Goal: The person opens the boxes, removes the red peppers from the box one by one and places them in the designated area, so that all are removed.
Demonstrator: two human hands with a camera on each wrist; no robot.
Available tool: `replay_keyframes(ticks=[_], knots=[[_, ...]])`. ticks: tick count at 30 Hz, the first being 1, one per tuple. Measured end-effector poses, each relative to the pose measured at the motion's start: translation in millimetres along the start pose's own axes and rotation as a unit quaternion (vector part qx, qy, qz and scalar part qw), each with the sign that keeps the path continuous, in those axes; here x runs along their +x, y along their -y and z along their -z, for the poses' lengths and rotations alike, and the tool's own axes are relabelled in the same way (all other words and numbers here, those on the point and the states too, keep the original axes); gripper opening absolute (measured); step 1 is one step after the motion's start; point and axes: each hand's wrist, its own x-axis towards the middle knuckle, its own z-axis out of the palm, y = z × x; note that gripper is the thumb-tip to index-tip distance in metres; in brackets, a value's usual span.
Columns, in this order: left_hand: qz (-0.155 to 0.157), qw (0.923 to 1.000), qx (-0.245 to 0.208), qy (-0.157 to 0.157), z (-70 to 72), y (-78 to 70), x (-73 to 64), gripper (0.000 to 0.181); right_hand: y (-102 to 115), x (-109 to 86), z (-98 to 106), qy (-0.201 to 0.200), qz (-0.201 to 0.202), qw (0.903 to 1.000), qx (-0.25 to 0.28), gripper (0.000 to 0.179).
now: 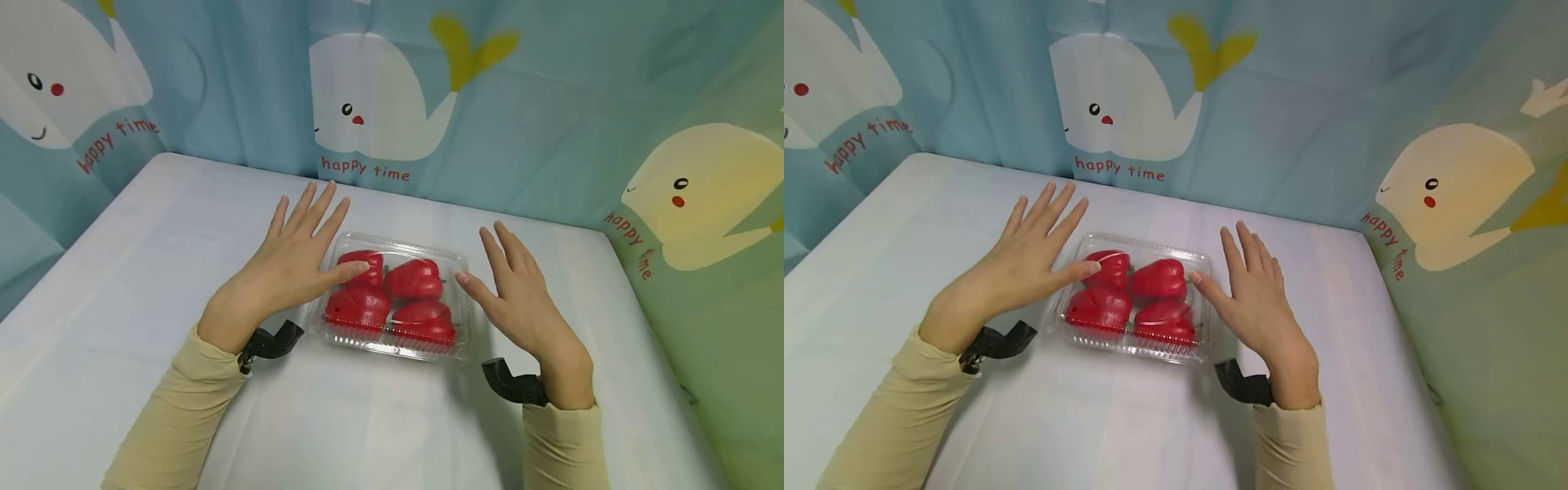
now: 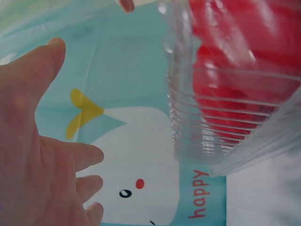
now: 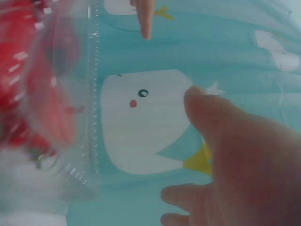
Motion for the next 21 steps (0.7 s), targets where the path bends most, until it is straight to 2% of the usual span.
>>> replay_keyframes(ticks=[5, 9, 16, 21], knots=[[0.003, 0.9997, -0.007, 0.023, -1.9, -2.6, -1.6, 0.095, -8, -7.1, -8, 0.013, -0.003, 0.9998, 0.012, 0.080], [-0.012, 0.9994, -0.011, 0.032, -4.5, -8.4, -0.6, 0.096, -14, -11.0, -15, 0.018, -0.007, 0.9993, 0.033, 0.076], [-0.079, 0.9964, -0.001, 0.031, -17.7, -26.6, 1.5, 0.096, -25, -16.2, -27, 0.017, -0.024, 0.9951, 0.095, 0.071], [-0.127, 0.9912, -0.005, 0.036, -29.8, -44.0, 1.2, 0.091, -33, -21.4, -39, -0.005, -0.041, 0.9856, 0.164, 0.060]])
